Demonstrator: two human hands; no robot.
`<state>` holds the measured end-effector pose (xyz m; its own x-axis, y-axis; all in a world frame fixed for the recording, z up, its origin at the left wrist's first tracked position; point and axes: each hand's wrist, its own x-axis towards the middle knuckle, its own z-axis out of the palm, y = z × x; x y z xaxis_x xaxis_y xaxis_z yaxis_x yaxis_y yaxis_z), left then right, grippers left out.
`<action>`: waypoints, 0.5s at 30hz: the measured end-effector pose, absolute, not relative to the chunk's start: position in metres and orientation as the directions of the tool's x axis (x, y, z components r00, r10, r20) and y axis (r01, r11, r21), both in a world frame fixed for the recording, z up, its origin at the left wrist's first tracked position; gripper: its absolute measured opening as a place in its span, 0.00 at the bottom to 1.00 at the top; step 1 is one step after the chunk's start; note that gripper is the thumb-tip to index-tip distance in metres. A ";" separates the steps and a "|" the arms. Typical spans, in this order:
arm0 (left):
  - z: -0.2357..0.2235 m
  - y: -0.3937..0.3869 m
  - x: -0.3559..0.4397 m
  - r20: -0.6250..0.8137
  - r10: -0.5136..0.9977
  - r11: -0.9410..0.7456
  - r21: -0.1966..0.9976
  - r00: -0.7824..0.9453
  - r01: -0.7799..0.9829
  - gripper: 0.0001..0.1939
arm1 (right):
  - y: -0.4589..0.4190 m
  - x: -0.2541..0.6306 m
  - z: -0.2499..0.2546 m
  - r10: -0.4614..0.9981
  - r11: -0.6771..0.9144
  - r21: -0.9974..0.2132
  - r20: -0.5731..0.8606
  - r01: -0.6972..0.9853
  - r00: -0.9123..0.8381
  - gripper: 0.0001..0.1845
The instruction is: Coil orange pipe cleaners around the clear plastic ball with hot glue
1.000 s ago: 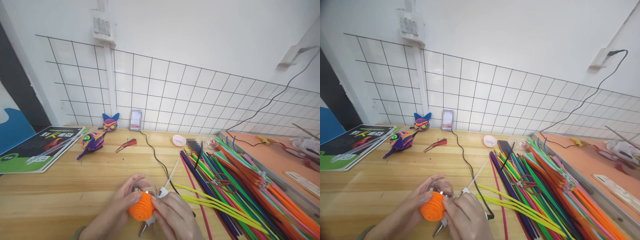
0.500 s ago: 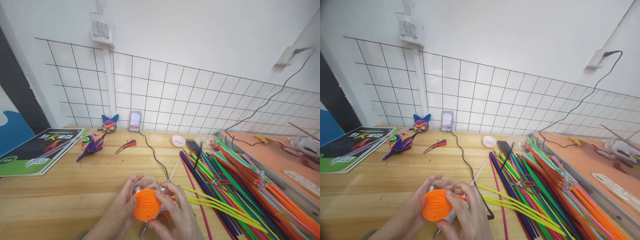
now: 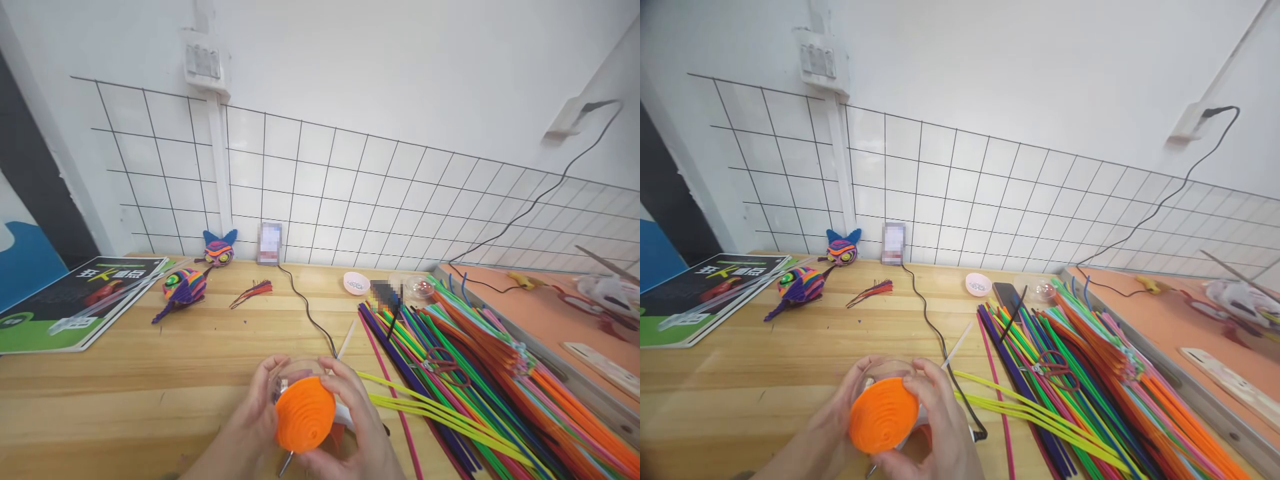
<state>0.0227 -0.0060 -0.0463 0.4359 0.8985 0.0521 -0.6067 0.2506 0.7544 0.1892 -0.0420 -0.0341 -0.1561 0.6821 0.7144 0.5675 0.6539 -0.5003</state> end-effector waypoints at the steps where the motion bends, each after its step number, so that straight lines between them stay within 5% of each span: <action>1: -0.049 -0.004 0.023 0.024 0.899 0.286 0.724 0.437 -0.627 0.28 | -0.042 0.188 -0.036 0.731 0.625 -0.582 0.670 0.520 -0.129 0.35; 5: -0.058 0.004 0.023 -0.022 0.897 0.340 0.673 0.441 -0.657 0.26 | -0.044 0.180 -0.035 0.898 0.426 -0.872 0.439 0.240 0.003 0.32; 9: -0.061 0.010 0.020 -0.044 0.831 0.404 0.734 0.555 -0.546 0.22 | -0.046 0.174 -0.024 0.975 0.222 -0.975 0.221 0.030 -0.021 0.30; 15: -0.033 0.000 0.010 -0.090 0.816 0.312 0.901 0.571 -0.303 0.23 | -0.048 0.179 -0.012 0.989 0.129 -0.980 0.116 0.151 -0.090 0.33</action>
<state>0.0103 0.0004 -0.0332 0.5705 0.8163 -0.0904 -0.3032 0.3117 0.9005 0.1790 -0.0484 -0.0119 -0.0901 0.9891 0.1161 0.1511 0.1289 -0.9801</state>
